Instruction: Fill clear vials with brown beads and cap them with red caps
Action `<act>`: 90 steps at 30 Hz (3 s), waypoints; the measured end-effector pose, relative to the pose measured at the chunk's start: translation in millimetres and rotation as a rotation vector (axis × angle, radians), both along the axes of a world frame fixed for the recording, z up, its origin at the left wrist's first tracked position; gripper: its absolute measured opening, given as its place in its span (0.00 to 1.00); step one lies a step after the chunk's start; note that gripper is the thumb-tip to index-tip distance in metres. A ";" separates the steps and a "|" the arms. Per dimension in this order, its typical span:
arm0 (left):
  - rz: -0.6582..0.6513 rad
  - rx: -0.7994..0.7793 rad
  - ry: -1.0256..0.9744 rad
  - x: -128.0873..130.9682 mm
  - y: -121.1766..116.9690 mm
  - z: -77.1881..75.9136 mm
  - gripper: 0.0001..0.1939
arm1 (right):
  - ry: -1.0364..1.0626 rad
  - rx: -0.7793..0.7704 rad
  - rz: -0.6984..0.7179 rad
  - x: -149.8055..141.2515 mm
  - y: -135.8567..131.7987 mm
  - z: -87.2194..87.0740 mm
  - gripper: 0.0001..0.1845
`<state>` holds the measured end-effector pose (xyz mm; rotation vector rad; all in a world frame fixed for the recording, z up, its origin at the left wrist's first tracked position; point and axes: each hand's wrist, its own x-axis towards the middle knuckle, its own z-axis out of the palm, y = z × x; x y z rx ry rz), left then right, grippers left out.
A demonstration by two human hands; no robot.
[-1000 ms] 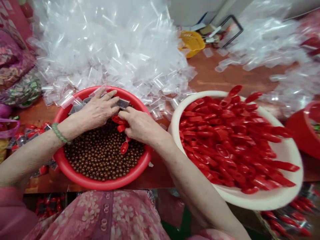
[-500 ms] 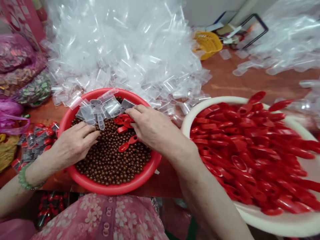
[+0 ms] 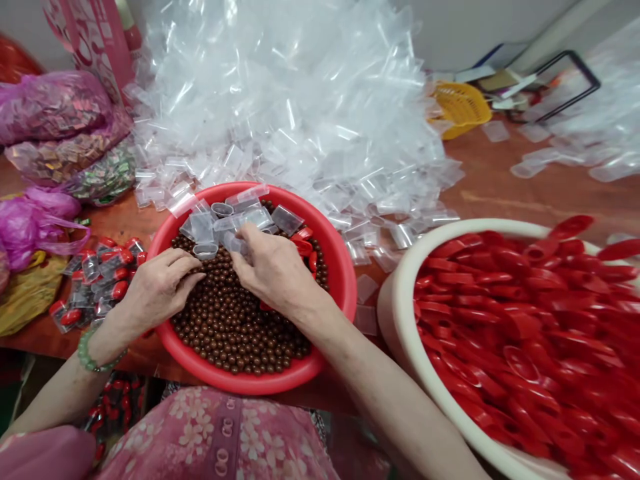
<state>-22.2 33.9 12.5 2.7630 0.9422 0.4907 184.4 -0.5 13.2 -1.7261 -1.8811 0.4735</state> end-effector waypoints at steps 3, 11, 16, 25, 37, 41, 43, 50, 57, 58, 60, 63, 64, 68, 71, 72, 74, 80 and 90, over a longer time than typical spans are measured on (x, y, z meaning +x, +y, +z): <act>0.016 -0.117 -0.153 4.3 -10.0 -1.6 0.13 | 0.210 -0.016 -0.014 5.7 -19.4 5.8 0.07; -0.057 0.104 -0.119 22.9 -15.6 -14.5 0.19 | 0.542 -0.136 -0.022 4.9 -43.7 9.1 0.12; -0.163 -0.117 -0.280 22.7 -15.1 -7.1 0.19 | 0.793 -0.160 0.066 7.9 -48.1 13.1 0.22; -0.199 -0.379 -0.128 6.3 -23.6 6.9 0.19 | 0.848 0.124 -0.125 1.6 -61.0 12.7 0.18; -0.251 0.298 0.590 -4.1 -18.7 23.8 0.10 | -0.620 -0.294 0.488 34.0 -62.2 42.5 0.12; -0.408 0.434 0.622 8.6 -26.4 31.6 0.14 | -0.909 -0.562 0.595 -0.6 -49.6 40.9 0.16; -0.429 0.389 0.692 22.5 -28.5 39.0 0.14 | -0.960 -0.584 0.564 -13.9 -46.8 36.6 0.17; -0.468 0.011 0.680 55.0 -10.3 18.0 0.11 | -0.807 -0.480 0.626 -12.0 -37.6 17.7 0.17; -0.358 -0.305 0.468 41.5 8.1 -10.6 0.09 | -0.297 -0.433 0.452 19.1 -36.1 -5.6 0.20; -0.345 -0.360 0.431 39.7 9.4 -10.3 0.09 | -0.209 -0.410 0.424 21.9 -38.0 -8.9 0.20; -0.323 -0.471 0.315 36.3 11.3 -8.9 0.07 | -0.030 -0.328 0.371 26.0 -42.6 -14.3 0.24; -0.303 -0.629 0.125 31.6 12.5 -6.0 0.05 | 0.146 -0.173 0.334 28.8 -49.6 -19.2 0.25; -0.300 -0.680 0.071 30.0 12.4 -4.9 0.07 | 0.171 -0.131 0.326 28.9 -51.7 -19.9 0.24; -0.269 -0.873 -0.110 22.9 9.3 -1.6 0.15 | 0.213 -0.026 0.309 26.6 -59.0 -20.5 0.20; -0.243 -0.924 -0.201 17.4 4.0 -0.1 0.18 | 0.222 0.015 0.359 24.5 -63.3 -20.7 0.20; -0.236 -0.916 -0.224 16.0 2.0 0.5 0.19 | 0.225 0.016 0.380 24.1 -64.2 -20.9 0.21; -0.234 -0.886 -0.270 14.1 -1.8 2.2 0.19 | 0.229 0.000 0.405 23.8 -65.0 -21.1 0.21; -0.242 -0.855 -0.297 12.0 -6.3 7.5 0.19 | 0.188 -0.062 0.444 24.0 -61.7 -20.5 0.12; -0.234 -0.895 -0.334 11.4 -9.9 4.5 0.19 | -0.006 -0.184 0.412 17.5 -62.1 -21.1 0.12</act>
